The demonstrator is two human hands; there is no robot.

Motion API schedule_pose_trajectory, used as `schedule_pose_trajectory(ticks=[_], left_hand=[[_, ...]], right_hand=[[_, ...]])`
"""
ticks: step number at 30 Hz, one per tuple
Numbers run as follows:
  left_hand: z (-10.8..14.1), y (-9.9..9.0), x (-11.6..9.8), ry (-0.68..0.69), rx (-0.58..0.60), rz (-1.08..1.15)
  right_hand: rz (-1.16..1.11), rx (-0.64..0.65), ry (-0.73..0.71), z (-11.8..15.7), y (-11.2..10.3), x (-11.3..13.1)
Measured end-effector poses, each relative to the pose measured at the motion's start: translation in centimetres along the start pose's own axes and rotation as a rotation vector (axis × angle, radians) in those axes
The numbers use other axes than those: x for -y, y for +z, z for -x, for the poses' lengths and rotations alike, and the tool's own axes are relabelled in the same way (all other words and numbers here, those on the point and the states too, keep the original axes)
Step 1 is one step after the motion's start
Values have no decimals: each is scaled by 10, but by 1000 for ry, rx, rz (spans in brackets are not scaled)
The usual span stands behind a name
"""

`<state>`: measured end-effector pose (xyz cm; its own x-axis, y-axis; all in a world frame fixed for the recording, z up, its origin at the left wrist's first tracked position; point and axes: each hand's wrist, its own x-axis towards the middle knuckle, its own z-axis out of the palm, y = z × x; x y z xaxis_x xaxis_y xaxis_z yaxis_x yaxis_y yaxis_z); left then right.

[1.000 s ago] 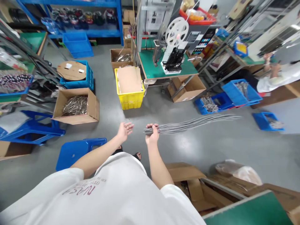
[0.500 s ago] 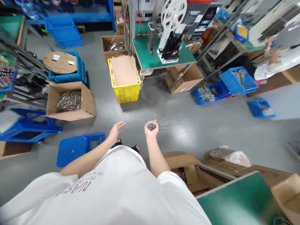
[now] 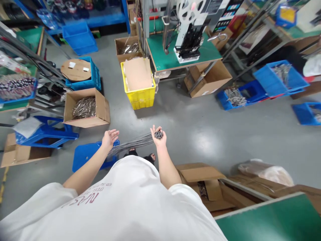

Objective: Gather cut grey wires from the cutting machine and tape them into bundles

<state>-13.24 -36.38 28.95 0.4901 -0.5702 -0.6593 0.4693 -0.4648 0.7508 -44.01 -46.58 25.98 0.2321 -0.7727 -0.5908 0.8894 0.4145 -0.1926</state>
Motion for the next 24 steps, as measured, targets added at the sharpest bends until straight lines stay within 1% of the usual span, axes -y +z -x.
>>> schedule_pose_trajectory(ticks=[2,4,5,7,9,10,12,15,17,20,22,23,24], left_hand=[[-2,27,0,-10,58,20],[0,52,0,-20,126,50],[3,63,0,-23,161,67],[9,80,2,-36,221,104],[15,90,5,-64,257,137],[18,93,8,-81,265,153],[20,97,12,-115,270,180],[20,108,15,-143,279,195],[22,126,15,-143,298,182],[37,162,14,-99,361,150],[52,182,15,-41,422,125],[60,186,15,-5,449,108],[65,186,15,34,468,86]], right_hand=[[-46,-68,-142,-11,1,23],[-120,-115,-288,-17,6,54],[-144,-115,-340,-17,11,69],[-158,-85,-393,-12,25,93],[-180,-33,-420,-3,42,103],[-190,-3,-424,1,50,102],[-168,54,-436,8,63,89],[21,79,-499,18,75,48],[176,60,-528,25,77,12],[359,16,-444,36,75,-39],[367,-3,-402,40,72,-60],[322,-17,-407,42,71,-63],[255,-35,-420,43,70,-63]])
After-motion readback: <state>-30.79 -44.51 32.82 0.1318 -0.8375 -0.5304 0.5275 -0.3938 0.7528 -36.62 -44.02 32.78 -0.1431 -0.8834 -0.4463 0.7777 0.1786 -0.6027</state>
